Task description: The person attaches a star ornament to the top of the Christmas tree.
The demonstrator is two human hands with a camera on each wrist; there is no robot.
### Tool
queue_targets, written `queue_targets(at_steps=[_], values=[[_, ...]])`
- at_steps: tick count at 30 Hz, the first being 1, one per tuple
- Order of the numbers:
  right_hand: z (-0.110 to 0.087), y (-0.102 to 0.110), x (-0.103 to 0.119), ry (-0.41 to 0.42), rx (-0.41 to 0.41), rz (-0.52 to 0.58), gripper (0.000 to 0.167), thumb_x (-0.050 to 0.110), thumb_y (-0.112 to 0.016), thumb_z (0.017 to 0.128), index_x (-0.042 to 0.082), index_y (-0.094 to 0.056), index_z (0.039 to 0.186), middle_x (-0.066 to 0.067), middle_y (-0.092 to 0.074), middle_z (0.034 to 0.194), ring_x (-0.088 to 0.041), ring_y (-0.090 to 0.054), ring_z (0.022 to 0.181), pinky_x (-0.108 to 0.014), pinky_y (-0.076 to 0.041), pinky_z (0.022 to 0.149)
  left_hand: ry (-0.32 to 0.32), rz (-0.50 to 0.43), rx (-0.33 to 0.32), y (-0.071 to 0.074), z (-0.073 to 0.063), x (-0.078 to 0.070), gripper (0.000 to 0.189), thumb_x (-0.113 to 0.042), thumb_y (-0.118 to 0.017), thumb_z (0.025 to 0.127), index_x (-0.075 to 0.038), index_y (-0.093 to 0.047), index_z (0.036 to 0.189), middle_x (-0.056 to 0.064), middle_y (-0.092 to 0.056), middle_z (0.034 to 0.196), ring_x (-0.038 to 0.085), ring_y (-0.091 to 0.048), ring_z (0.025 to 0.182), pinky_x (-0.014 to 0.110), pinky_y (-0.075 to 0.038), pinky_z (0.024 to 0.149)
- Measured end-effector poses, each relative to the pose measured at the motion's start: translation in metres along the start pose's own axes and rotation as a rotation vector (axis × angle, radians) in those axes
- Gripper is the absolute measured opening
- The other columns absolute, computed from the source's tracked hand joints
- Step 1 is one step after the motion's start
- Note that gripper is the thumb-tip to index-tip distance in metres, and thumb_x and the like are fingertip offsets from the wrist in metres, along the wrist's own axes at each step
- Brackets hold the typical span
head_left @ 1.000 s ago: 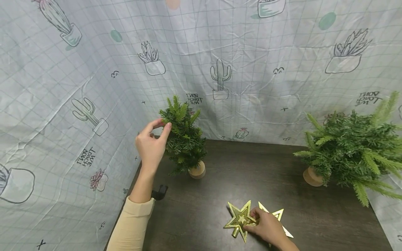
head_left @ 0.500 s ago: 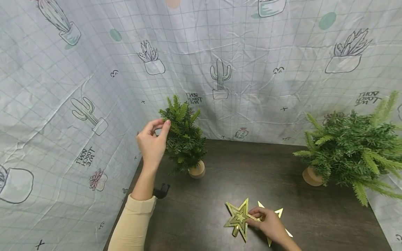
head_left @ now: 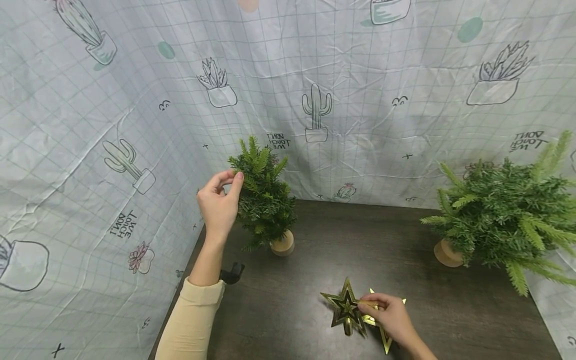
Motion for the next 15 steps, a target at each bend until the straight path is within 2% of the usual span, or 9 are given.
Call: queue_targets(at_steps=[2, 4, 9, 10, 15], values=[[0.000, 0.002, 0.001, -0.016, -0.014, 0.015, 0.021, 0.012, -0.086, 0.086, 0.001, -0.078, 0.102, -0.008, -0.078, 0.097, -0.009, -0.065, 0.068, -0.025, -0.050, 0.059, 0.009, -0.001, 0.003, 0.000, 0.000, 0.000, 0.019, -0.005, -0.076, 0.095, 0.011, -0.075, 0.106, 0.023, -0.075, 0.092, -0.002, -0.017, 0.044, 0.018, -0.016, 0.044], [0.000, 0.004, 0.001, -0.026, -0.031, 0.028, 0.021, 0.013, -0.087, 0.086, 0.001, -0.078, 0.102, -0.007, -0.078, 0.096, -0.009, -0.065, 0.067, -0.025, -0.050, 0.058, 0.015, 0.000, 0.007, 0.000, 0.000, 0.000, 0.020, -0.006, -0.075, 0.096, 0.011, -0.075, 0.107, 0.023, -0.075, 0.093, -0.004, -0.021, 0.045, 0.018, -0.016, 0.045], [-0.001, 0.010, 0.005, -0.012, -0.063, 0.054, 0.024, 0.012, -0.087, 0.085, -0.001, -0.076, 0.102, -0.007, -0.077, 0.088, -0.004, -0.040, 0.048, -0.022, -0.037, 0.044, 0.013, 0.000, 0.016, -0.001, 0.000, 0.000, 0.022, -0.007, -0.074, 0.097, 0.011, -0.075, 0.110, 0.024, -0.075, 0.094, -0.005, -0.019, 0.045, 0.019, -0.016, 0.045], [-0.001, 0.011, 0.006, -0.010, -0.064, 0.062, 0.024, 0.011, -0.087, 0.085, -0.002, -0.076, 0.102, -0.009, -0.077, 0.086, -0.003, -0.036, 0.046, -0.021, -0.036, 0.042, 0.009, -0.004, 0.016, -0.001, 0.000, 0.000, 0.022, -0.006, -0.074, 0.097, 0.012, -0.075, 0.110, 0.024, -0.075, 0.094, -0.003, -0.014, 0.044, 0.019, -0.016, 0.045], [-0.001, 0.019, 0.011, -0.006, -0.076, 0.083, 0.028, 0.015, -0.086, 0.087, -0.003, -0.075, 0.105, -0.013, -0.076, 0.084, -0.004, -0.034, 0.042, -0.025, -0.036, 0.039, -0.024, -0.034, 0.009, -0.001, -0.001, -0.003, 0.021, -0.002, -0.073, 0.097, 0.015, -0.074, 0.109, 0.027, -0.074, 0.091, -0.002, -0.014, 0.041, 0.018, -0.016, 0.043]])
Point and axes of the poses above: each hand's wrist, its own z-axis towards the middle knuckle, its own y-axis out of the back of the hand, x = y × z, the point moved 9 cm from there along z, towards the middle knuckle
